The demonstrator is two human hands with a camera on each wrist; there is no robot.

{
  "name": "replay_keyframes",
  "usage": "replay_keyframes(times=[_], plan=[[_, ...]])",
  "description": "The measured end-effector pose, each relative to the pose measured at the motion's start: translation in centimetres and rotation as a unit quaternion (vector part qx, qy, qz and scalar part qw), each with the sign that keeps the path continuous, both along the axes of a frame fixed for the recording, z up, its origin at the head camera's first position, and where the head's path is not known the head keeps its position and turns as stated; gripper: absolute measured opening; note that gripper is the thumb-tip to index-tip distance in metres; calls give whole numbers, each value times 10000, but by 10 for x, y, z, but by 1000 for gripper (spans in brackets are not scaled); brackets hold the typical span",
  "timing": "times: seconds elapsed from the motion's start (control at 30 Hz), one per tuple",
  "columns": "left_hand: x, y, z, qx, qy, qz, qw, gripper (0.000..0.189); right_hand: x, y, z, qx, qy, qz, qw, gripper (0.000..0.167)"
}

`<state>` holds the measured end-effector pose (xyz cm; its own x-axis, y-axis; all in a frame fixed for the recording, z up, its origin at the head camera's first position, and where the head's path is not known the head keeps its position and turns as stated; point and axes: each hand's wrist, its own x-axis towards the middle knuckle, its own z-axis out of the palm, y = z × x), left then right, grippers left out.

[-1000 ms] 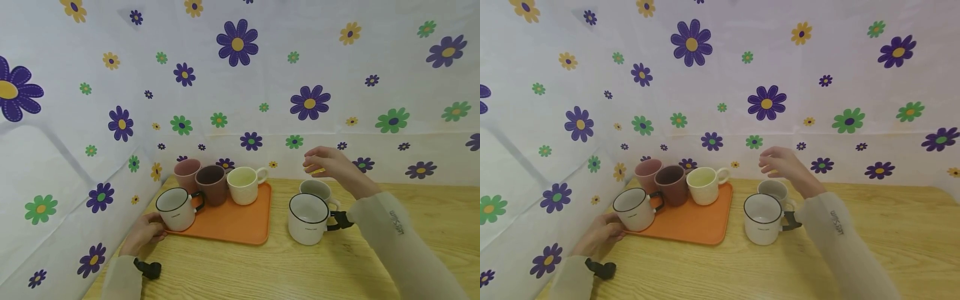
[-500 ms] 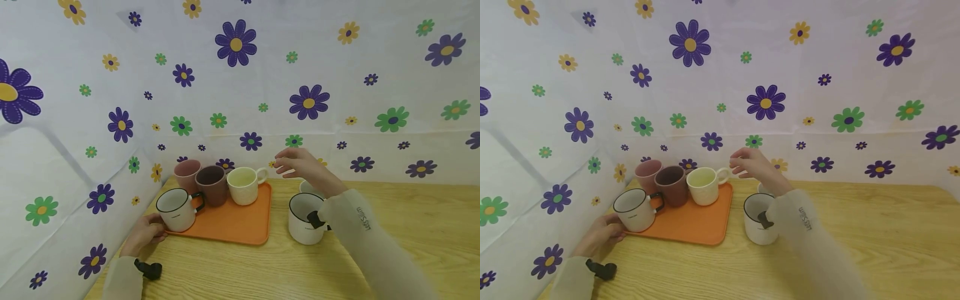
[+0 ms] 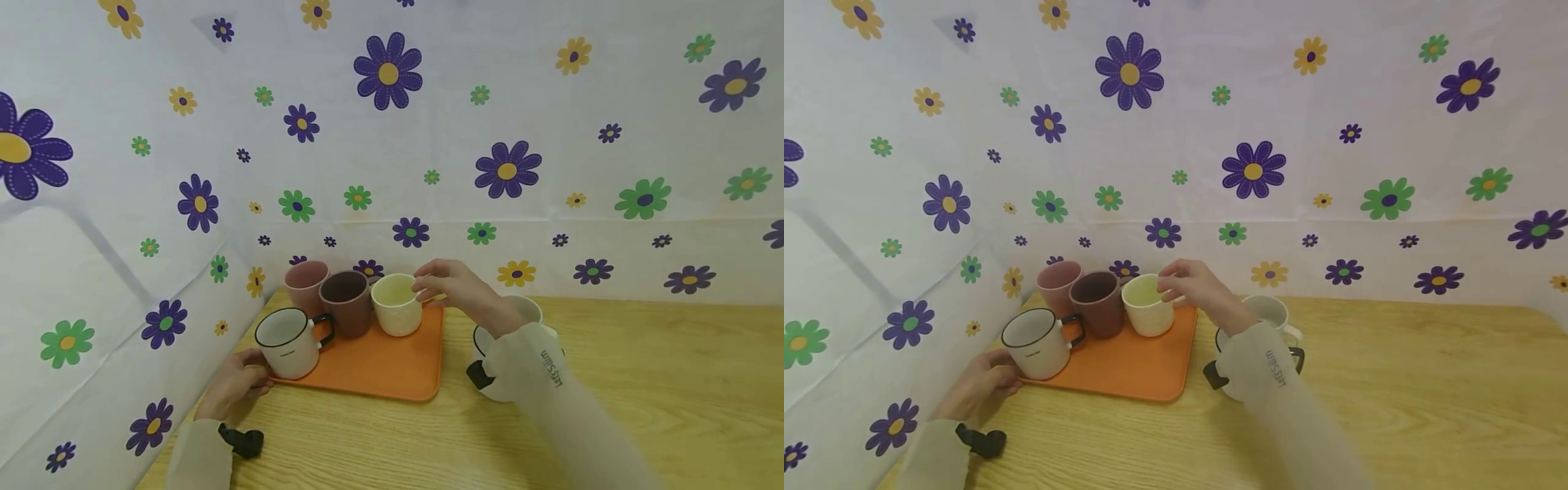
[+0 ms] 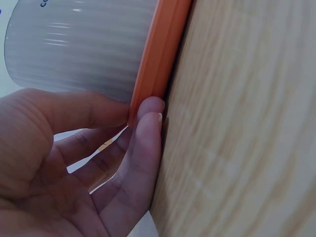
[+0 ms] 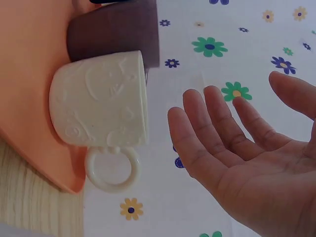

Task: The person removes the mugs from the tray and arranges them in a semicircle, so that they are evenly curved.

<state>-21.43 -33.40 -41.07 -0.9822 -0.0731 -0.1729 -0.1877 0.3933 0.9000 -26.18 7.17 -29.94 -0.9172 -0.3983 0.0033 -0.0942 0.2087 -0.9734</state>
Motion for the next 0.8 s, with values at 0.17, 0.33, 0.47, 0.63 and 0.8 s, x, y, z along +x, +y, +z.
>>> replay_keyframes(times=[0.17, 0.33, 0.47, 0.63, 0.8], plan=[[0, 0, 2, -59, -51, -10, 10000, 47, 1, -8, -6, -189, -33, 154, 9997, 35], [2, 0, 2, -9, -77, 13, 10000, 47, 1, -18, -17, -416, -163, 324, 9985, 38], [4, -2, 1, -28, -77, 43, 10000, 46, 1, -28, -28, -544, -376, 439, 9968, 36], [3, -2, 2, -134, -103, -20, 9999, 43, 0, -37, -36, -572, -472, 465, 9962, 34], [1, -2, 1, -43, -16, -67, 10000, 46, -1, -46, -41, -684, -546, 520, 9948, 36]])
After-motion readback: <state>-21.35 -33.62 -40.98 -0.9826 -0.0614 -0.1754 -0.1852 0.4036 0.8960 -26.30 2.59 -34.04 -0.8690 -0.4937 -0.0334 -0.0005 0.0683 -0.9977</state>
